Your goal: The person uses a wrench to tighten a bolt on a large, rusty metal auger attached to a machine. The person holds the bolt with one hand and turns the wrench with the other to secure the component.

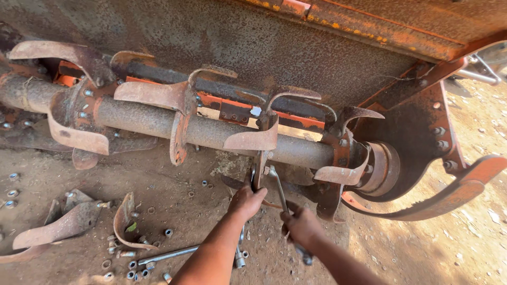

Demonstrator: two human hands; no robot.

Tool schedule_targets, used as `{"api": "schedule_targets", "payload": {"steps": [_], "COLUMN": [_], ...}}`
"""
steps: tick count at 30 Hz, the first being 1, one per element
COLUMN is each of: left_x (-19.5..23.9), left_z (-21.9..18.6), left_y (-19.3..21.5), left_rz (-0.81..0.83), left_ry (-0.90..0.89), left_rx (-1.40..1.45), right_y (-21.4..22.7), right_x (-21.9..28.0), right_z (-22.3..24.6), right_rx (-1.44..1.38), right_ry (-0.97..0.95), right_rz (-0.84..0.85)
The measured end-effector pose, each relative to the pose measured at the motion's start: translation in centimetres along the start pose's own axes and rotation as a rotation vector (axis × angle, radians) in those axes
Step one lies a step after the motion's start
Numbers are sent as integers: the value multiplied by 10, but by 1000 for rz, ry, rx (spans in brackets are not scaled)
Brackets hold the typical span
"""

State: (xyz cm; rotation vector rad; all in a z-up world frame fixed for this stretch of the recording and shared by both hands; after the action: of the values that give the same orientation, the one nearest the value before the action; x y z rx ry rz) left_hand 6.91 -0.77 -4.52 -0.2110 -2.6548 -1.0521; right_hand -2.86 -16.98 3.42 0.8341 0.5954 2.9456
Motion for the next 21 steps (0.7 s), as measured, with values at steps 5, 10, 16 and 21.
{"api": "schedule_targets", "payload": {"steps": [5, 10, 16, 21], "left_x": [4, 5, 7, 7], "left_z": [-7, -5, -10, -8], "left_y": [9, 8, 12, 6], "left_rz": [-82, -52, -93, 22], "left_ry": [-60, -40, -78, -30], "left_rx": [35, 6, 12, -3], "right_y": [53, 65, 62, 57], "right_x": [-29, -47, -62, -60], "right_z": [36, 85, 148, 143], "right_rx": [50, -11, 237, 324], "right_ry": [-90, -265, -346, -317], "right_rz": [226, 493, 521, 478]}}
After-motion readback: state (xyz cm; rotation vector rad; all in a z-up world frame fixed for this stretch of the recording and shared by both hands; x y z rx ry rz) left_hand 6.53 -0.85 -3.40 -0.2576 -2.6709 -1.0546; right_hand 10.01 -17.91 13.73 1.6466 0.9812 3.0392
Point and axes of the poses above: each hand's wrist, its own x-axis away from the middle knuckle, its own y-axis out of the back of the hand, z = x × y, the point moved 6 cm from there along -x, towards the middle knuckle, and after that the axes turned 14 degrees about -x, right-handed, at the moved point
